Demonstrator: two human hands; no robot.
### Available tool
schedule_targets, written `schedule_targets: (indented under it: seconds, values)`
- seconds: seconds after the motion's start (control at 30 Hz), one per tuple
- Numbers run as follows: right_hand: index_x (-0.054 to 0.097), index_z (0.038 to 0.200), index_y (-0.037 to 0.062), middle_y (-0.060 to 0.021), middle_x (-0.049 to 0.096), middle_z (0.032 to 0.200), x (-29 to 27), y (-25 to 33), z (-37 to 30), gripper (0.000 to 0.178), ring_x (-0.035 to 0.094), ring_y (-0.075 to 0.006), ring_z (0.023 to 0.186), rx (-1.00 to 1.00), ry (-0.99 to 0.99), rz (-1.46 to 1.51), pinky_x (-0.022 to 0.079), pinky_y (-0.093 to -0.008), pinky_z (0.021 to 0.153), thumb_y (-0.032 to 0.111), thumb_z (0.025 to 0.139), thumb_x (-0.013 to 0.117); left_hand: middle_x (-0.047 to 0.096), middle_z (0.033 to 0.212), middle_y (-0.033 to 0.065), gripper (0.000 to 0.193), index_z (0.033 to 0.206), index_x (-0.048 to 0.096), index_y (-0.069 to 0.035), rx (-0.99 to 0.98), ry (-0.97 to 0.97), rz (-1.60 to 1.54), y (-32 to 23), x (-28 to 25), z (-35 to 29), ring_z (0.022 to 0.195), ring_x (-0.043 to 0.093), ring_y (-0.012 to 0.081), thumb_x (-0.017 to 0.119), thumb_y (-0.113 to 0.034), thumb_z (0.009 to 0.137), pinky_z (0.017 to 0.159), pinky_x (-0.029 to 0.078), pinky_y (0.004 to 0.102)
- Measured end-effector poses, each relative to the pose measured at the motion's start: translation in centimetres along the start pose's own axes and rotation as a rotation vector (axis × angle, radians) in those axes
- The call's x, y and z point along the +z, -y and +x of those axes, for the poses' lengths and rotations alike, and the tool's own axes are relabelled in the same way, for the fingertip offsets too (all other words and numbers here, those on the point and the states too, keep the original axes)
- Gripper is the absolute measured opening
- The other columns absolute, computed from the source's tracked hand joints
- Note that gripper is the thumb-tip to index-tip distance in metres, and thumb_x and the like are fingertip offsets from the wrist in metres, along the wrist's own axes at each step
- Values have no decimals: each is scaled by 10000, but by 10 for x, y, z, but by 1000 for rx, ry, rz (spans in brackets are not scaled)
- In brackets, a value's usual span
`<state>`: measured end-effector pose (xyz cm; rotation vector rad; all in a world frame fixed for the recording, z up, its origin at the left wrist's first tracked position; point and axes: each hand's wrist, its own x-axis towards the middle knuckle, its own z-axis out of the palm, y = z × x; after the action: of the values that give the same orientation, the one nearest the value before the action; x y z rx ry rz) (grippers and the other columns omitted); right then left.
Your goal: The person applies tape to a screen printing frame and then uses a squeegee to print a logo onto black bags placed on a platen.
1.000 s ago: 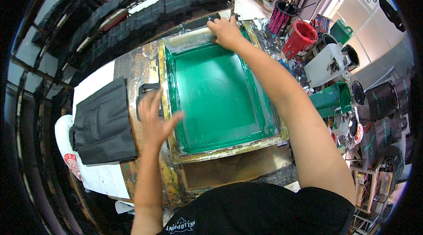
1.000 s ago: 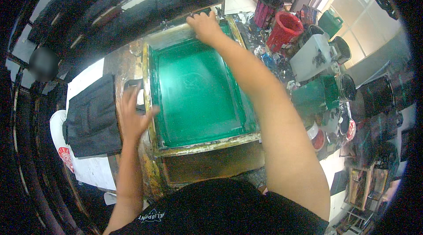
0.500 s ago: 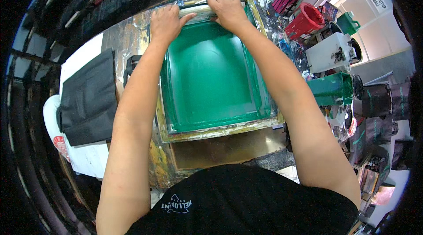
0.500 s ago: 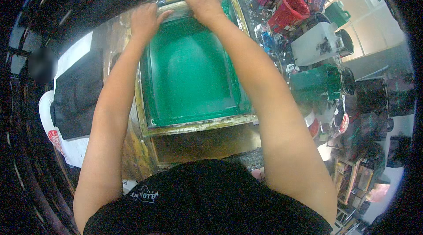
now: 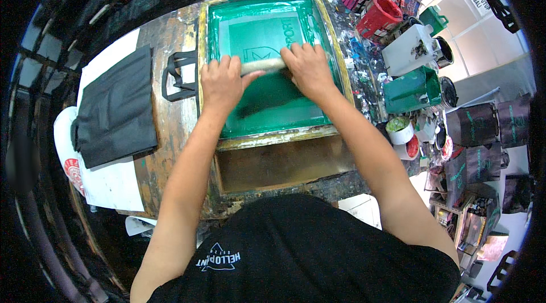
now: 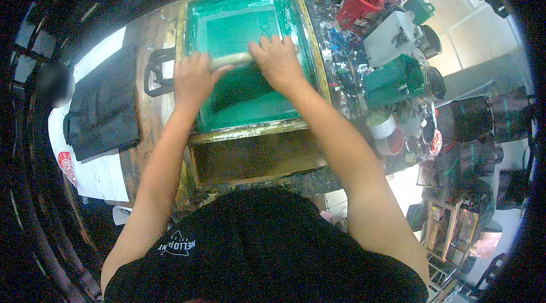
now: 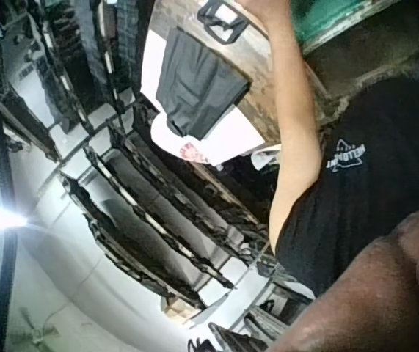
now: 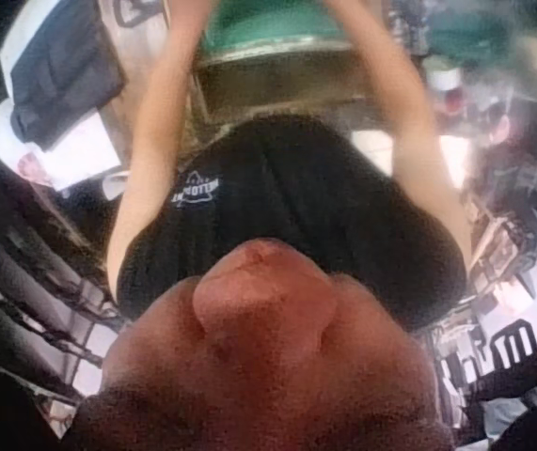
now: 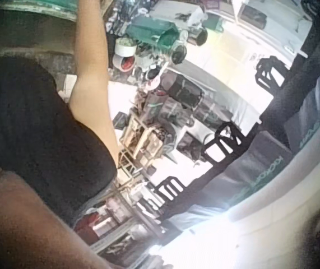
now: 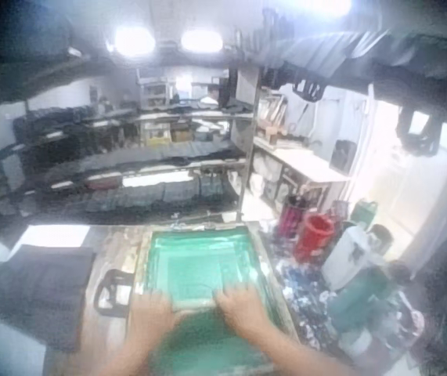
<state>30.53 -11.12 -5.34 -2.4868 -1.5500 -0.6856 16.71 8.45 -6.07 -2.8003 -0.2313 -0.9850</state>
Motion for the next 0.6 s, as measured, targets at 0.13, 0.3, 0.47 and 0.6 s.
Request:
schedule_targets:
  seconds: [0.13,0.3,0.47,0.6]
  values:
    - [585,1071,140,-52,591,971,-36,29,-45,395,588,-262,938,16,65,25,424,-420,821,108,724,773,543,754,58,597,749,575,-100,-14,43,-51,-24,-40,-39,695,549,257,732,-673,802,651,408,403]
    - [602,1010,162,-40,584,893,-66,57,-91,134,592,-237,888,7,78,-32,415,-415,756,171,877,618,525,761,59,585,757,569,-105,-14,86,-77,-47,-78,-80,693,521,259,746,-661,796,653,394,408]
    - [605,1049,152,-41,569,918,-71,54,-86,231,578,-243,911,18,73,-13,404,-413,785,152,828,670,581,873,83,562,892,641,-68,-61,126,-197,-45,-81,-77,807,559,280,769,-610,810,743,422,423]
    - [603,1149,118,-65,566,1005,-75,66,-97,443,550,-266,993,60,132,45,390,-431,862,143,742,775,603,1117,140,730,1209,657,-31,-14,-15,-408,-31,-87,-105,1016,572,339,799,-612,791,922,441,472]
